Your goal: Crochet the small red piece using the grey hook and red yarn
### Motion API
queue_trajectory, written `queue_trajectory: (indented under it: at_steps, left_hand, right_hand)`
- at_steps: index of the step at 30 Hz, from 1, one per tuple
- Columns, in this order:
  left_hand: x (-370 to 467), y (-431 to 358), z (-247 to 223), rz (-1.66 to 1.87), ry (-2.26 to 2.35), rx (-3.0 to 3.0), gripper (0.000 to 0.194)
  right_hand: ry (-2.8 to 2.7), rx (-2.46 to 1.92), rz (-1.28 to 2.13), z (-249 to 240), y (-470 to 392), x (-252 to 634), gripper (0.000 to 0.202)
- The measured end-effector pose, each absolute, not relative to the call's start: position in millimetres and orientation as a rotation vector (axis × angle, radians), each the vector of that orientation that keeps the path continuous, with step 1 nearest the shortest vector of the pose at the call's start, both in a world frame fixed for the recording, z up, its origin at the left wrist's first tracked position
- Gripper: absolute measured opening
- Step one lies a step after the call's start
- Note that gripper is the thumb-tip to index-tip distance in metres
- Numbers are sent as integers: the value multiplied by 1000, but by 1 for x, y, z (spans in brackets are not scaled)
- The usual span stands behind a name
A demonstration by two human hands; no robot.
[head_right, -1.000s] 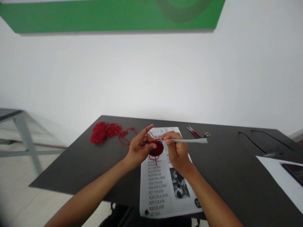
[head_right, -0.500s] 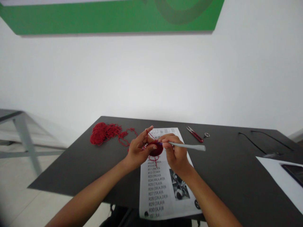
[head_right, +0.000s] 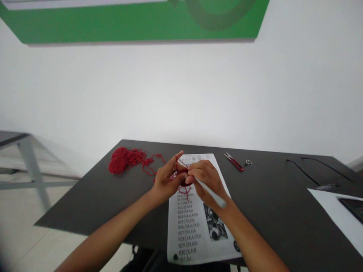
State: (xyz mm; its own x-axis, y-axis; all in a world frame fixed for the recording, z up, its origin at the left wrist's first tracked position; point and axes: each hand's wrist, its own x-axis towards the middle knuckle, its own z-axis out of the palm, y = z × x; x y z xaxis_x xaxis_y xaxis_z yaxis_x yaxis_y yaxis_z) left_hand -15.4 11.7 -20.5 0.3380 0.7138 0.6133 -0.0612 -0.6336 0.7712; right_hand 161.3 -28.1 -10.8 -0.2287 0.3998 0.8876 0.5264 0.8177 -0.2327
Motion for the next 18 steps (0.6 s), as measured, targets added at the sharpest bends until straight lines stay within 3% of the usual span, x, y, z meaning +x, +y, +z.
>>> queue_trajectory:
  at_steps: [4,8,12,18]
  left_hand:
    - [-9,7,-19,1305,522,1509,66]
    - [-3,4,-18,1161,434,1082,68]
    - [-5,7,-17,1105,385,993,65]
    - [-16,19,-7,1204,423,1187,83]
  right_hand:
    - [-1959,-759,-413,-14,-27,163,36]
    - [-1900,-768,-376,-18,-29,161,48]
    - [-1733,-750,-78,-17,-32,154,31]
    - [-1635,-688,182,-9,-29,152,15]
